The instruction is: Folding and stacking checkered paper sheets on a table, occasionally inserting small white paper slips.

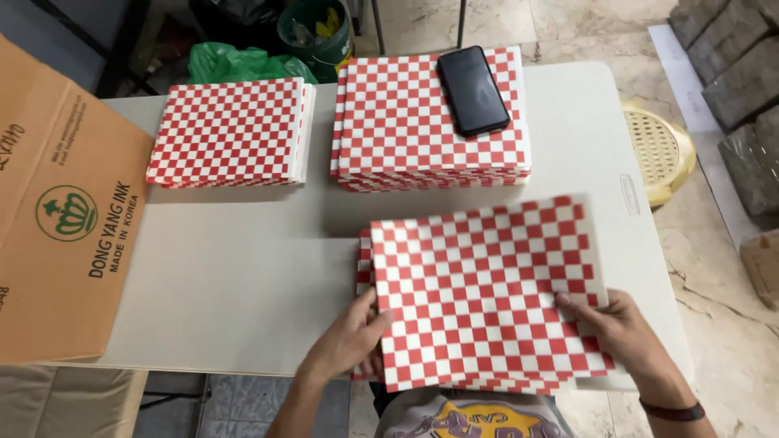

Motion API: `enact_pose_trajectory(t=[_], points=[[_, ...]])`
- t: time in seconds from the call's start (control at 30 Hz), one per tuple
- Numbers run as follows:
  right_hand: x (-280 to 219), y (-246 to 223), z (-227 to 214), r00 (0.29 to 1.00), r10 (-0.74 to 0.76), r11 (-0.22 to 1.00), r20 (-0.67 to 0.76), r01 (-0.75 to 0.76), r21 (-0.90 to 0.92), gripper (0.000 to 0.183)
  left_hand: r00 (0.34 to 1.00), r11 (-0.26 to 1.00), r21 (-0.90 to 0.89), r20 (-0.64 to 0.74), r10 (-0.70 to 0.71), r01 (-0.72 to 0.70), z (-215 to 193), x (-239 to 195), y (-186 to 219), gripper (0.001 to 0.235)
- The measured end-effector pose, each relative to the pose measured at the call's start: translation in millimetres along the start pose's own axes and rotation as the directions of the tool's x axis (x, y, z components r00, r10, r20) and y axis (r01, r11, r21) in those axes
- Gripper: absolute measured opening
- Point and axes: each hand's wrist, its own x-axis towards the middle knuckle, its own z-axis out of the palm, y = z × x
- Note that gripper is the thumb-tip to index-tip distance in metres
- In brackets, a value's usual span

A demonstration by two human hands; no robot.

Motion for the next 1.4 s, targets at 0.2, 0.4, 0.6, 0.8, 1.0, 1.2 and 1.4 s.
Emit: enact_pose_trajectory(t=[0.2, 0.4, 0.6, 0.8, 1.0, 1.2, 1.4], points=[[-8.3, -38.0, 25.3, 0.917, 0.379, 0.926, -0.125, -0.375, 0.053, 0.033, 0.891, 0.685, 0.725, -0.259, 0.373, -0.076, -2.4, 15.0, 101.6, 0.056], [-9.9, -50.4, 33.7, 0.896, 0.415, 0.909, -0.157, -0.415, 0.036, 0.029, 0.768, 0.488, 0.861, -0.216, 0.603, -0.141, 48.8, 181.1, 239.1, 0.104], [-9.7, -57.8, 34.9, 0.905, 0.409, 0.912, -0.114, -0.404, 0.068, 0.03, 0.835, 0.45, 0.847, -0.449, 0.317, 0.284, 67.6, 311.2, 296.5, 0.134], [-10.5, -52.2, 30.8, 0.934, 0.355, 0.935, -0.053, -0.353, 0.034, 0.032, 0.797, 0.611, 0.729, -0.549, 0.251, 0.309, 68.7, 306.5, 295.3, 0.122], [-7.1, -38.2, 23.0, 0.947, 0.319, 0.948, -0.025, -0.319, -0.001, 0.029, 0.795, 0.679, 0.717, -0.499, 0.346, 0.154, 6.8, 209.0, 258.6, 0.121], [-30.2, -94.1, 57.1, 0.886, 0.433, 0.898, -0.165, -0.439, -0.002, 0.033, 0.699, 0.72, 0.675, -0.593, 0.399, 0.16, -84.4, 75.1, 95.5, 0.114], [-21.9, -72.9, 46.2, 0.868, 0.453, 0.89, -0.203, -0.453, 0.05, 0.035, 0.628, 0.66, 0.577, -0.752, 0.2, 0.481, -136.6, 95.0, -66.6, 0.102]])
